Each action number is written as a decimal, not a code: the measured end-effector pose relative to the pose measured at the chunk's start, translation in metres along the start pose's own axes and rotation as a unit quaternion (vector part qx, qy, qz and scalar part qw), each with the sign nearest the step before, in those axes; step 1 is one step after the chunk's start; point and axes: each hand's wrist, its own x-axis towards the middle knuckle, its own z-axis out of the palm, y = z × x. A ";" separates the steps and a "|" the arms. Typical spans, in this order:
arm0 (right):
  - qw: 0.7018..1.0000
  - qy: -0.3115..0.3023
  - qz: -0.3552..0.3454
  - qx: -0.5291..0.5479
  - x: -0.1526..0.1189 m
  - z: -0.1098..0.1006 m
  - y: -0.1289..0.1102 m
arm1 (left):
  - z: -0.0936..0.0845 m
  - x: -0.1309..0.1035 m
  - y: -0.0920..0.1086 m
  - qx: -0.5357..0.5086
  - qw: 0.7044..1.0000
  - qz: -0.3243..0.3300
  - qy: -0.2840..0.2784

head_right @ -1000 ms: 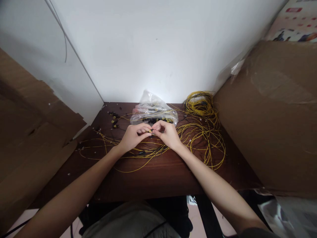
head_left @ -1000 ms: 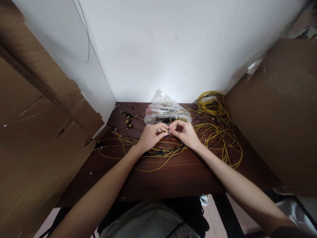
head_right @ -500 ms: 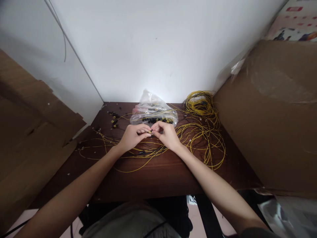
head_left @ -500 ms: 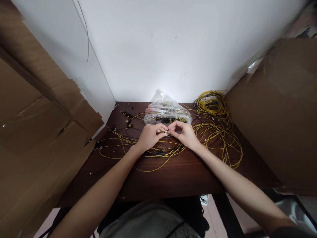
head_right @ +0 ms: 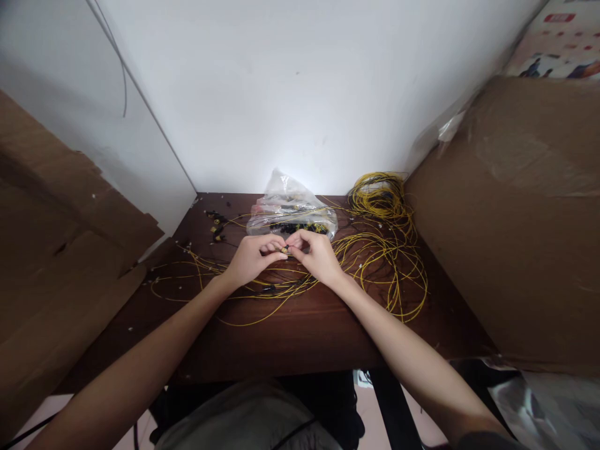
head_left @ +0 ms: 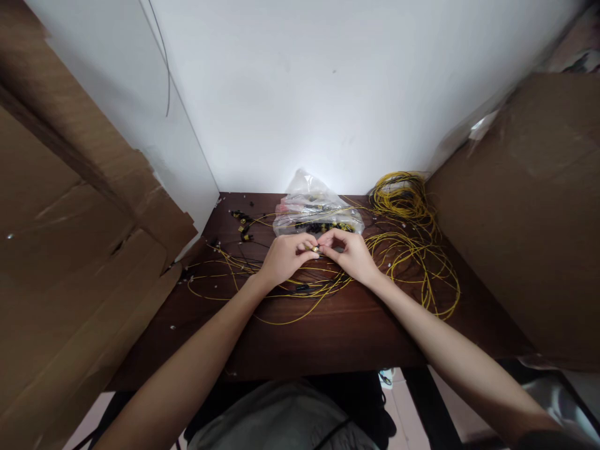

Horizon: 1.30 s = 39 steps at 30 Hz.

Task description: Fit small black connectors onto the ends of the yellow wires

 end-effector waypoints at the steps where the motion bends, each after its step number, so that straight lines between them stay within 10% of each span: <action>1: 1.000 0.001 0.005 0.009 0.000 0.000 0.001 | 0.000 0.000 0.000 0.000 1.000 0.000 0.000; 39: 0.998 -0.010 0.020 0.057 0.000 0.003 0.000 | 0.001 0.000 0.002 0.016 0.999 0.015 -0.024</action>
